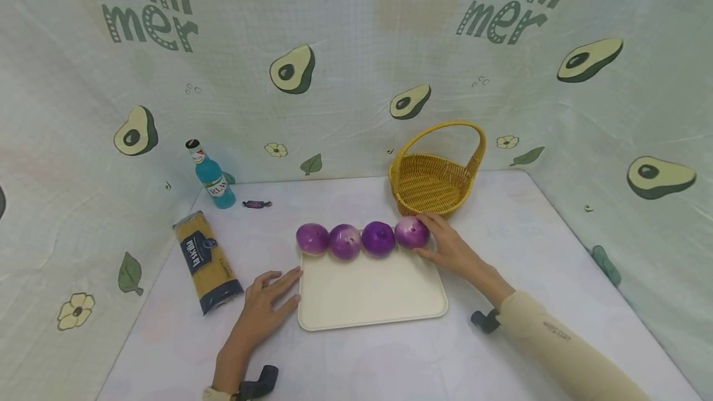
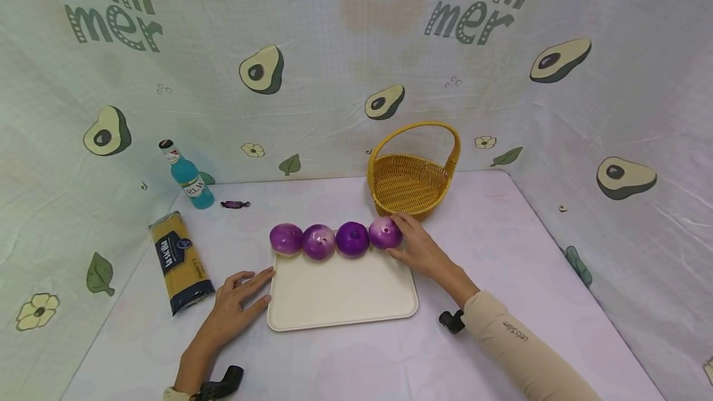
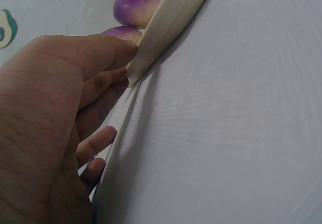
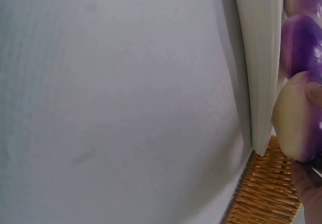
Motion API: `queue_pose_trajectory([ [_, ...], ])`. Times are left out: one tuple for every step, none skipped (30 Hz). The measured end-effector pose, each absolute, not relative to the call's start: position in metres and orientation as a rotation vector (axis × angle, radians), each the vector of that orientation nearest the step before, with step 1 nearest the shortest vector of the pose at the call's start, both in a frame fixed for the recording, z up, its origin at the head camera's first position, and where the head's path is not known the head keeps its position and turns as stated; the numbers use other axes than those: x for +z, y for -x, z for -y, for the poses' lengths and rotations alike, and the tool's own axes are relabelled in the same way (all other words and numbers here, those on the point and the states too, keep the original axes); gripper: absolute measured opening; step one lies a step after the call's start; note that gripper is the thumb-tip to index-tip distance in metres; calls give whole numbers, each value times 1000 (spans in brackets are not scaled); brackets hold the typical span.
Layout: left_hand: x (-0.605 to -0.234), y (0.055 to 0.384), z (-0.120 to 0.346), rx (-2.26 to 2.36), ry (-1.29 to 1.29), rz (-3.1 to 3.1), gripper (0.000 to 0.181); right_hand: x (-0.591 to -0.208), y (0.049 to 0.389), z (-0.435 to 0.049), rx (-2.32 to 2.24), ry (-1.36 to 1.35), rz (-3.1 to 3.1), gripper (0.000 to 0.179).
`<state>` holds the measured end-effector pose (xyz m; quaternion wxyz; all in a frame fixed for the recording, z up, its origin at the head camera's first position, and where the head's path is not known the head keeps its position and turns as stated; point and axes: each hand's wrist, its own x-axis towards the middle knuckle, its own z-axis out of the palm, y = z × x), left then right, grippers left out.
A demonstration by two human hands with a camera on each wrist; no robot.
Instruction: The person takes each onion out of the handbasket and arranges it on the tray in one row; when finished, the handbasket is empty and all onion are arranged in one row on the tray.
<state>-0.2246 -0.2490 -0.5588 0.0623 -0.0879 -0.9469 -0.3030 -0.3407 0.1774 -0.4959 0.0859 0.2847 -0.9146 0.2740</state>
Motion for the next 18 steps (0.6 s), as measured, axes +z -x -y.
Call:
queue_pose_trajectory([
  [-559, 224, 249, -916, 270, 2858, 53, -497, 341, -177, 814, -847, 2732, 80],
  [-559, 224, 249, -919, 271, 2856, 53, -498, 341, -177, 811, -845, 2738, 80],
  [-559, 224, 249, -923, 271, 2853, 53, -499, 341, -177, 810, -844, 2742, 80],
  [-559, 224, 249, -929, 271, 2850, 53, -500, 341, -177, 810, -844, 2746, 80],
  [-559, 224, 249, -932, 271, 2850, 53, -501, 342, -178, 812, -845, 2747, 80],
  [-559, 225, 248, -934, 274, 2850, 53, -501, 341, -179, 809, -841, 2748, 80],
  [-560, 226, 247, -934, 277, 2852, 53, -502, 341, -179, 811, -836, 2750, 80],
  [-560, 226, 247, -932, 274, 2856, 53, -502, 341, -180, 813, -835, 2751, 80],
  [-560, 226, 247, -932, 274, 2856, 53, -502, 341, -180, 814, -834, 2751, 80],
  [-560, 227, 247, -931, 273, 2857, 53, -502, 341, -179, 814, -831, 2751, 80],
  [-560, 227, 246, -927, 268, 2860, 53, -502, 341, -179, 813, -828, 2751, 80],
  [-560, 227, 246, -931, 263, 2860, 53, -502, 340, -179, 813, -824, 2750, 80],
  [-559, 227, 246, -948, 252, 2853, 51, -502, 340, -179, 811, -821, 2750, 81],
  [-558, 227, 245, -972, 233, 2845, 50, -502, 339, -179, 811, -817, 2750, 81],
  [-557, 226, 245, -998, 216, 2837, 48, -502, 338, -179, 805, -813, 2751, 83],
  [-556, 226, 245, -1023, 196, 2828, 46, -502, 337, -179, 802, -807, 2753, 84],
  [-554, 226, 244, -1048, 172, 2820, 44, -502, 336, -179, 800, -804, 2755, 85],
  [-552, 225, 244, -1063, 144, 2811, 43, -501, 334, -179, 802, -800, 2757, 86],
])
